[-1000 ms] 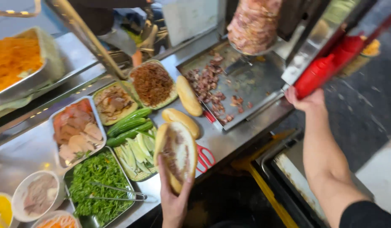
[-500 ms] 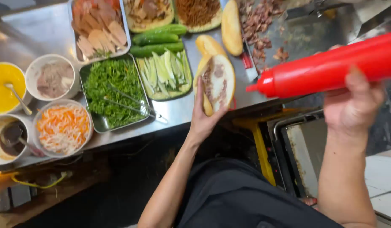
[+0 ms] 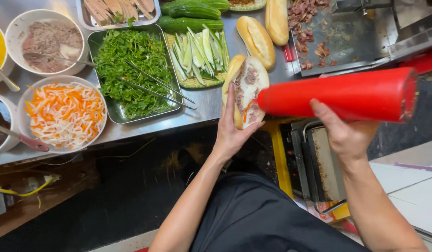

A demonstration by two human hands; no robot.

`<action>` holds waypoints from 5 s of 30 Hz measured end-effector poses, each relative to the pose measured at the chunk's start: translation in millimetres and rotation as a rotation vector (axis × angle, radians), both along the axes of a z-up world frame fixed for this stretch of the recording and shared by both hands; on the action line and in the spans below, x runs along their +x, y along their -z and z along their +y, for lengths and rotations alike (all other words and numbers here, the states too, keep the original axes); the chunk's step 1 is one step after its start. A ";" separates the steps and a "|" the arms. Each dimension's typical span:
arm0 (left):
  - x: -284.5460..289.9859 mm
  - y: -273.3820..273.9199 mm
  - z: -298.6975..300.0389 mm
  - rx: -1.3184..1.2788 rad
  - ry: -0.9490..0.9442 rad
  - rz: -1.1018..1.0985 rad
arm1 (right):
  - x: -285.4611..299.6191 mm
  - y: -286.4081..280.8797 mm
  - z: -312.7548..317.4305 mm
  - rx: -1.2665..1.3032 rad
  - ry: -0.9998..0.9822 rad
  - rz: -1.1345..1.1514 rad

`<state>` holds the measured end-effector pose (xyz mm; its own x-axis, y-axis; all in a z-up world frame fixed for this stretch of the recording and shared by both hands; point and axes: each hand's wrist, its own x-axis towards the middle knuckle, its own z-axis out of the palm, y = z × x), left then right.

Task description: Preparing and grilling Vietnamese banh mi sandwiches with various fillings.

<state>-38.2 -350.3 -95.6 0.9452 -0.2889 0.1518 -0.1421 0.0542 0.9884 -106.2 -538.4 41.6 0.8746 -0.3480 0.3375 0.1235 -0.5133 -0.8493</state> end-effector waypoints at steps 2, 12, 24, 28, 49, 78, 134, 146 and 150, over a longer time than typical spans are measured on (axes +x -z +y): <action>-3.5 4.1 0.2 0.025 -0.003 -0.075 | 13.8 -6.7 -0.9 -0.073 -0.067 -0.211; -8.7 -7.8 -31.9 0.035 0.080 -0.060 | -2.1 1.7 -53.2 -0.168 0.097 -0.154; -17.4 -53.6 -153.2 0.139 0.179 0.027 | 18.3 142.4 -310.2 1.567 0.551 -0.146; -10.2 -78.6 -174.0 0.056 0.186 0.026 | 48.2 195.0 -378.9 1.854 0.321 -0.283; -17.9 -58.5 -60.2 0.059 -0.551 0.095 | 73.5 172.3 -317.4 1.863 0.499 -0.062; -39.0 -22.7 175.7 0.043 -0.722 0.123 | 167.5 116.2 139.3 -0.814 -0.341 0.551; 33.8 21.6 171.7 0.125 -0.731 0.047 | 124.4 -17.9 121.5 -0.271 -0.216 0.482; 43.8 -7.6 122.5 -0.056 -0.594 -0.196 | 88.4 1.4 138.7 -0.529 -0.237 0.439; 40.5 -8.2 125.0 -0.061 -0.588 -0.168 | 63.8 -14.8 138.8 -0.437 -0.240 0.329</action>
<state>2.3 -225.3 -87.3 0.9052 0.2879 0.3127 -0.3192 -0.0252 0.9473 -42.4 -399.6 56.4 0.9945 -0.0177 0.1033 0.0457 -0.8138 -0.5793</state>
